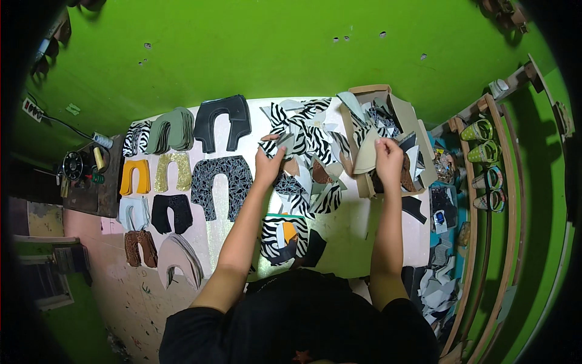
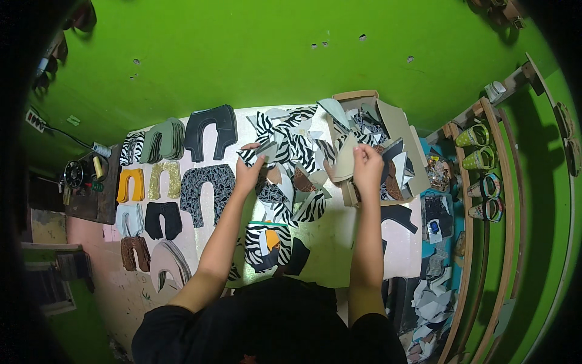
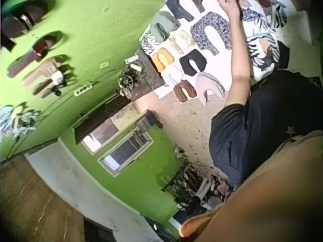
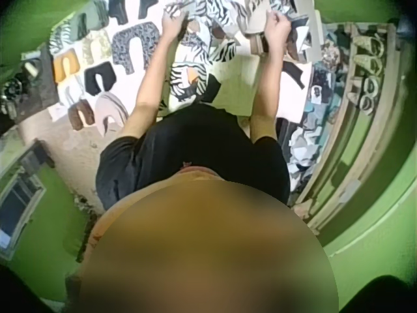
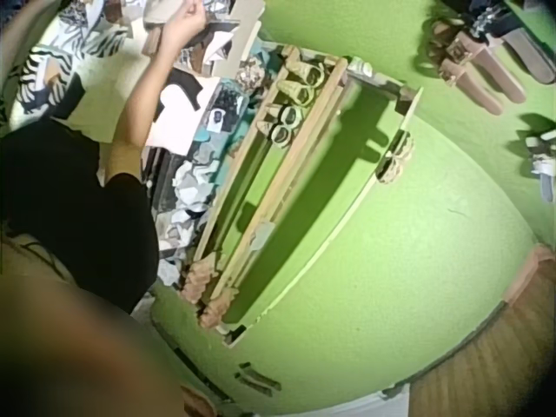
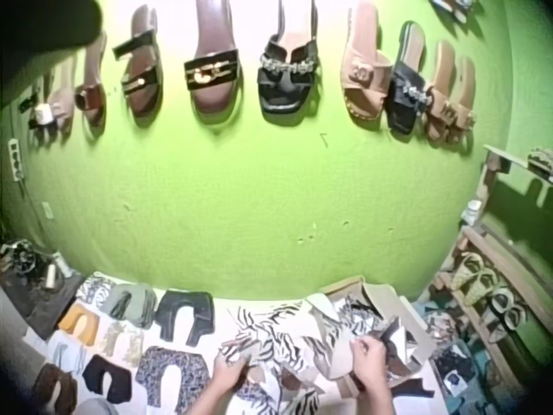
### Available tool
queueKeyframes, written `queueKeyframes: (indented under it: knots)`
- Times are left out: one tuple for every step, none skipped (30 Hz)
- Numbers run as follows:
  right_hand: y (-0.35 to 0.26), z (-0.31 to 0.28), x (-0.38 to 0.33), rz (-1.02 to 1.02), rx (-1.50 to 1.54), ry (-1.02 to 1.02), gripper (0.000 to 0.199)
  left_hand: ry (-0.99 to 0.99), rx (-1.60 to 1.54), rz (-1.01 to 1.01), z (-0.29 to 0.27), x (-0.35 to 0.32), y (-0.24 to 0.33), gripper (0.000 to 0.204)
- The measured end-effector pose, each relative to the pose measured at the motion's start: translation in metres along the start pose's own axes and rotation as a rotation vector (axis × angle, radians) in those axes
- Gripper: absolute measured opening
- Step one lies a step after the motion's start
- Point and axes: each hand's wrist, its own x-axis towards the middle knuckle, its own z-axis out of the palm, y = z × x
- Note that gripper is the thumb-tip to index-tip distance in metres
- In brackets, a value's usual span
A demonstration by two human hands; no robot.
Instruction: Sorting and arranging patterned fabric components for shoe manufacturing on a work table.
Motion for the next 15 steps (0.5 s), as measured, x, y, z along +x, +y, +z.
queueKeyframes:
  knots:
    - [0.006,-0.004,0.007,-0.006,-0.005,0.018,0.018,-0.034,-0.026,-0.041,0.000,-0.002,0.003,0.032]
    - [0.011,-0.007,0.014,0.010,0.102,0.055,0.017,-0.106,-0.052,-0.097,-0.002,-0.004,0.005,0.045]
    - [0.011,-0.012,0.020,0.012,0.079,0.086,0.020,-0.104,-0.052,-0.098,-0.004,-0.007,0.008,0.045]
    - [0.012,-0.012,0.021,0.078,0.247,0.142,0.025,-0.225,0.016,-0.063,-0.007,-0.011,0.010,0.051]
    - [0.014,-0.013,0.022,0.145,0.415,0.198,0.031,-0.346,0.084,-0.027,-0.011,-0.014,0.012,0.056]
    - [0.013,-0.009,0.020,0.145,0.417,0.194,0.031,-0.443,0.120,-0.044,-0.016,-0.017,0.020,0.061]
    - [0.013,-0.005,0.015,0.026,0.158,0.289,0.036,-0.440,0.122,-0.046,-0.020,-0.020,0.016,0.061]
    - [0.013,-0.001,0.008,-0.094,-0.102,0.380,0.041,-0.413,-0.028,-0.097,-0.024,-0.023,0.009,0.058]
    - [0.008,0.009,-0.001,-0.110,0.039,0.289,0.036,-0.379,-0.176,-0.146,-0.029,-0.027,0.006,0.056]
    - [0.001,0.017,-0.015,-0.091,0.099,0.159,0.034,-0.306,-0.126,-0.184,-0.028,-0.032,0.006,0.052]
    - [-0.005,0.026,-0.025,-0.072,0.159,0.028,0.033,-0.306,-0.126,-0.188,-0.026,-0.037,0.002,0.052]
    - [-0.006,0.036,-0.032,-0.062,0.116,-0.150,0.033,-0.173,0.119,-0.134,-0.025,-0.042,-0.004,0.051]
    - [-0.001,0.044,-0.038,-0.048,0.070,-0.324,0.034,-0.044,0.361,-0.079,-0.021,-0.046,-0.004,0.050]
    - [0.013,0.053,-0.043,0.019,-0.098,-0.385,0.042,0.000,0.409,-0.165,-0.016,-0.049,-0.004,0.052]
    - [0.027,0.064,-0.047,0.083,-0.263,-0.446,0.051,0.013,0.436,-0.234,-0.012,-0.049,-0.007,0.064]
